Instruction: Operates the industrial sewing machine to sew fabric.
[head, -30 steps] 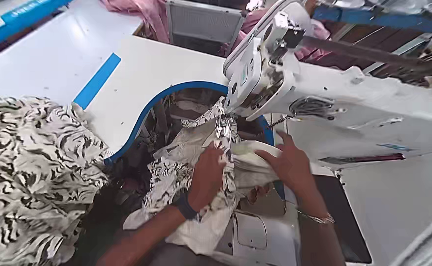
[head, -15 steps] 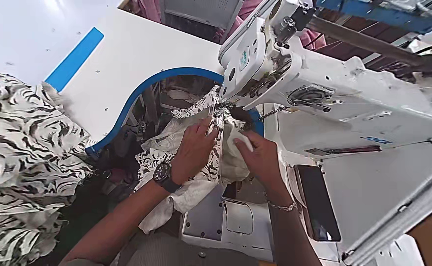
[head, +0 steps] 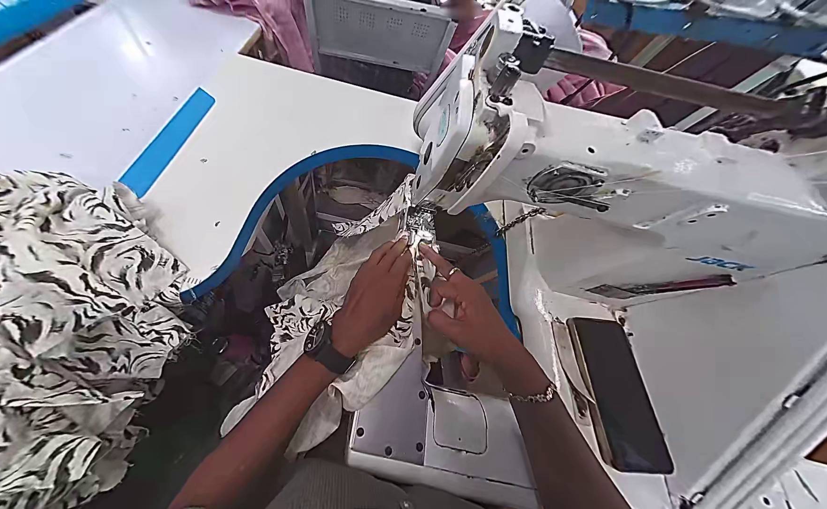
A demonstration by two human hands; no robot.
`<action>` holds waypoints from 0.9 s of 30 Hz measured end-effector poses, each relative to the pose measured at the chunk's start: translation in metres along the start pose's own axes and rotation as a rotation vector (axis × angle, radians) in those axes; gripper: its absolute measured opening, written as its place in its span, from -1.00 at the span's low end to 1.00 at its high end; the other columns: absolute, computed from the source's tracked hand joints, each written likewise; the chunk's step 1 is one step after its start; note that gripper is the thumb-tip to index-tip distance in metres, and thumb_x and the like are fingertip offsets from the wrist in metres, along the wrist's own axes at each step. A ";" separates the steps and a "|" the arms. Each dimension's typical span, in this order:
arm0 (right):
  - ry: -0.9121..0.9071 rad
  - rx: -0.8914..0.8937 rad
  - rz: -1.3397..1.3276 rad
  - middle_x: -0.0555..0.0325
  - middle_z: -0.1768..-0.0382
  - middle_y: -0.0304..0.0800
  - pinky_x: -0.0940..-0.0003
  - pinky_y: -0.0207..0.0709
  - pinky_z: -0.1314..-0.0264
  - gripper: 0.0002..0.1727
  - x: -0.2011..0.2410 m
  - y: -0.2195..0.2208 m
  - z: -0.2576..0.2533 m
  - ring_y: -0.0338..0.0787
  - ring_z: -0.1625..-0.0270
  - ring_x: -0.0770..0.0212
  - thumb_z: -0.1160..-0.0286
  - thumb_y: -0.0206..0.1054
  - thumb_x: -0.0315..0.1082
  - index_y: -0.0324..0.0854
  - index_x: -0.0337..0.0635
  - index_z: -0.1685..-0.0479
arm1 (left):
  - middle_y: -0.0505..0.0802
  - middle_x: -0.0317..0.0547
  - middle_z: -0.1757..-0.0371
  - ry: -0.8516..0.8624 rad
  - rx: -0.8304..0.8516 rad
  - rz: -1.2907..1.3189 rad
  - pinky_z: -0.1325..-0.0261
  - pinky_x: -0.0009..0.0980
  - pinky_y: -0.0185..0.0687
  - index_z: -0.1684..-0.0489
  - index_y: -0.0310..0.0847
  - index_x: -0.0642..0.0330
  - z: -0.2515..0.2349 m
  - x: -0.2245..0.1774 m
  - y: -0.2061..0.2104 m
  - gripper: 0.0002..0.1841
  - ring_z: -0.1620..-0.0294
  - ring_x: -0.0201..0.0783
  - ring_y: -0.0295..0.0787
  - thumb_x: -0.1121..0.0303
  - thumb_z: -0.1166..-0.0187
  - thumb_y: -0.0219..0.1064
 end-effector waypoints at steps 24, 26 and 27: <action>0.001 -0.019 -0.377 0.00 -0.78 0.29 0.54 0.48 -0.53 -0.84 -0.021 0.009 -0.016 0.46 -0.65 0.47 -0.14 0.67 -0.27 0.79 -0.05 0.51 | 0.61 0.38 -0.54 0.027 -0.047 0.213 -0.36 0.01 0.66 -0.19 0.69 0.33 -0.009 0.002 -0.003 -0.37 -0.52 0.39 0.56 0.66 0.09 0.58; -0.004 -0.021 -0.394 -0.02 -0.79 0.28 0.53 0.48 -0.55 -0.85 -0.022 0.009 -0.017 0.44 -0.67 0.45 -0.13 0.67 -0.29 0.78 -0.05 0.51 | 0.62 0.37 -0.54 0.032 -0.061 0.191 -0.36 -0.01 0.66 -0.19 0.69 0.32 -0.010 0.002 -0.004 -0.37 -0.52 0.38 0.57 0.65 0.08 0.58; -0.001 -0.017 -0.401 -0.02 -0.79 0.26 0.54 0.47 -0.55 -0.86 -0.021 0.010 -0.016 0.43 -0.67 0.46 -0.14 0.66 -0.30 0.78 -0.06 0.50 | 0.63 0.36 -0.53 0.033 -0.060 0.187 -0.38 -0.02 0.65 -0.20 0.68 0.32 -0.009 0.002 -0.003 -0.37 -0.52 0.37 0.57 0.65 0.07 0.58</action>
Point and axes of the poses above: each hand's wrist, its own z-axis away from the middle knuckle, its own y-axis out of the palm, x = y × z, the point moved 9 cm from there along -z, towards the middle knuckle
